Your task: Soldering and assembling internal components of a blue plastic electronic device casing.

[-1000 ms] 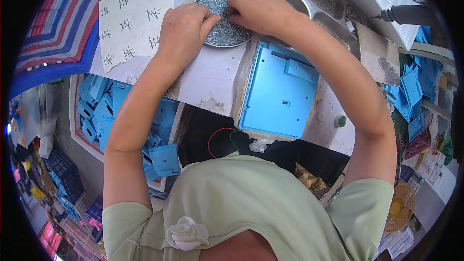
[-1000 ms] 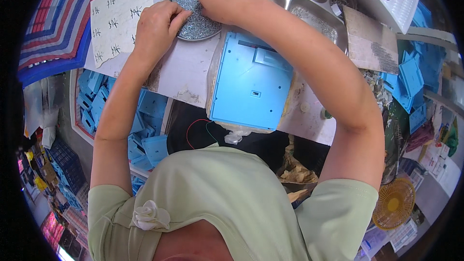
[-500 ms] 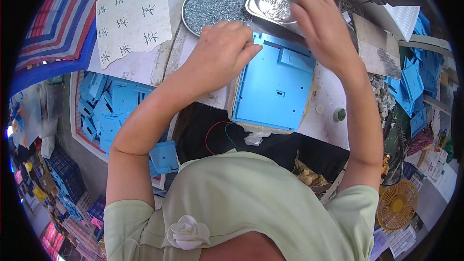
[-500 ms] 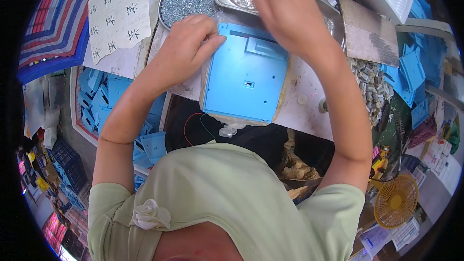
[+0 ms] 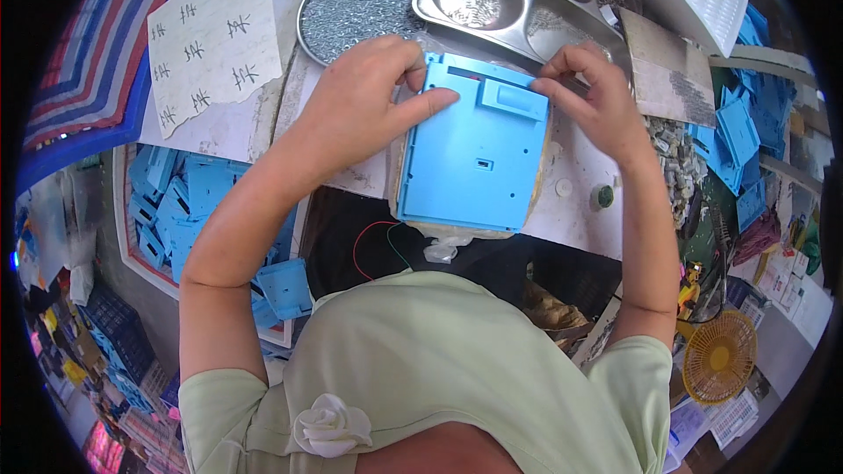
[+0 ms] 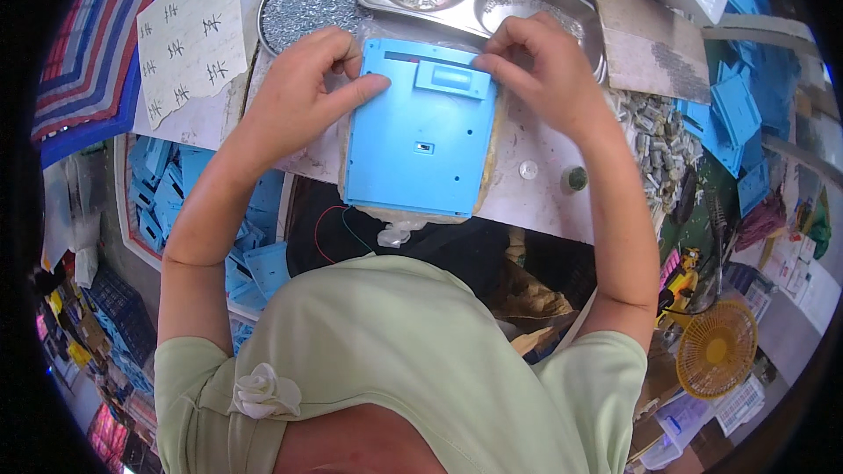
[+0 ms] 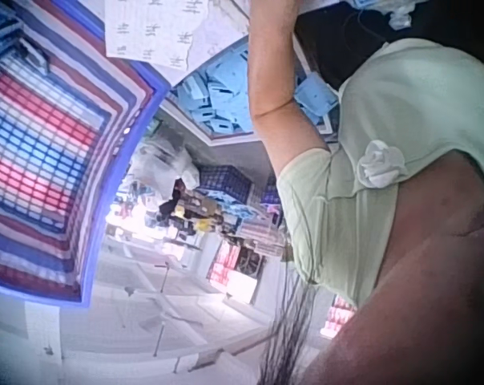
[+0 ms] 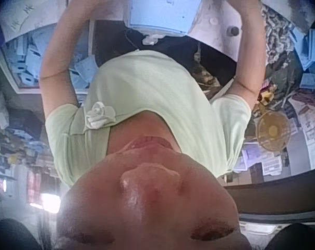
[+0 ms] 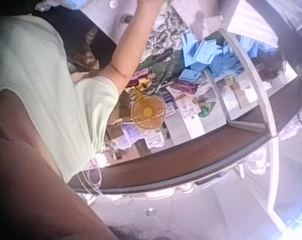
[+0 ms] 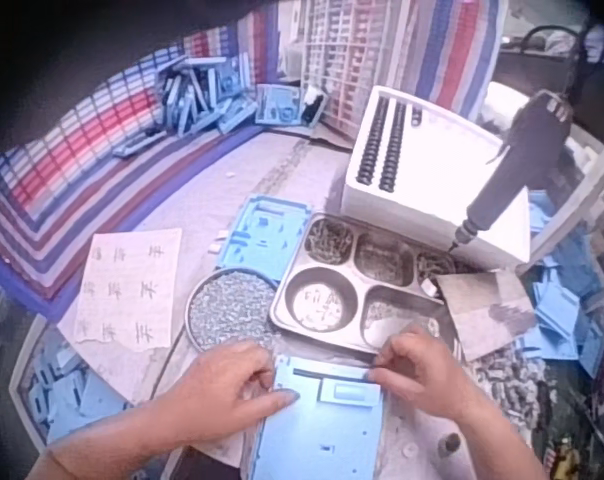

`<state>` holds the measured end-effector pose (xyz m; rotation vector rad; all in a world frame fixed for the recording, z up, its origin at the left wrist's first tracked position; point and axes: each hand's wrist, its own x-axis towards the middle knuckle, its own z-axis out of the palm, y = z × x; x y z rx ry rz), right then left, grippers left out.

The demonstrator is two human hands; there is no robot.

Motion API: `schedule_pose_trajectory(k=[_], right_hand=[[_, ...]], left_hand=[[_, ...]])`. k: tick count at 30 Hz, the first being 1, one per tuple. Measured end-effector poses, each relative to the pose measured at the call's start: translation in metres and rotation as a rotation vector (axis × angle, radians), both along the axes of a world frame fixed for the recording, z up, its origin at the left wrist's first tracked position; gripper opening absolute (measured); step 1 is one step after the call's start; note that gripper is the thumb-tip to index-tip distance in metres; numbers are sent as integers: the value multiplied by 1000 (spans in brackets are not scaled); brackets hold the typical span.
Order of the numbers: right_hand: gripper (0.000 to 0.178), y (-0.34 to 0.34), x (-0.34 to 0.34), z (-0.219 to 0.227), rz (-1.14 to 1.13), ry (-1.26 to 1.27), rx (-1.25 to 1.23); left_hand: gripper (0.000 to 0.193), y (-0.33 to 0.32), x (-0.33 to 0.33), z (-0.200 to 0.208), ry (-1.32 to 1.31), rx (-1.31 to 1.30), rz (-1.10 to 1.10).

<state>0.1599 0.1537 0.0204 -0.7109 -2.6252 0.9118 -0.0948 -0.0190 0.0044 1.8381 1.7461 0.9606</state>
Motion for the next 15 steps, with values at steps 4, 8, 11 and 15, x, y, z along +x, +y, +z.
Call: schedule_pose_trajectory(k=[4, 8, 11, 15], right_hand=[[12, 20, -38, 26, 62, 83, 190], [13, 0, -141, 11, 400, -7, 543], [19, -5, -190, -18, 457, -250, 618], [18, 0, -210, -11, 417, -422, 539]], left_hand=[[24, 7, -46, -2, 531, 308, 312], [16, -1, -64, -17, 616, 37, 322], [16, 3, -64, -18, 548, -7, 331], [19, 7, -75, -28, 460, 103, 339]])
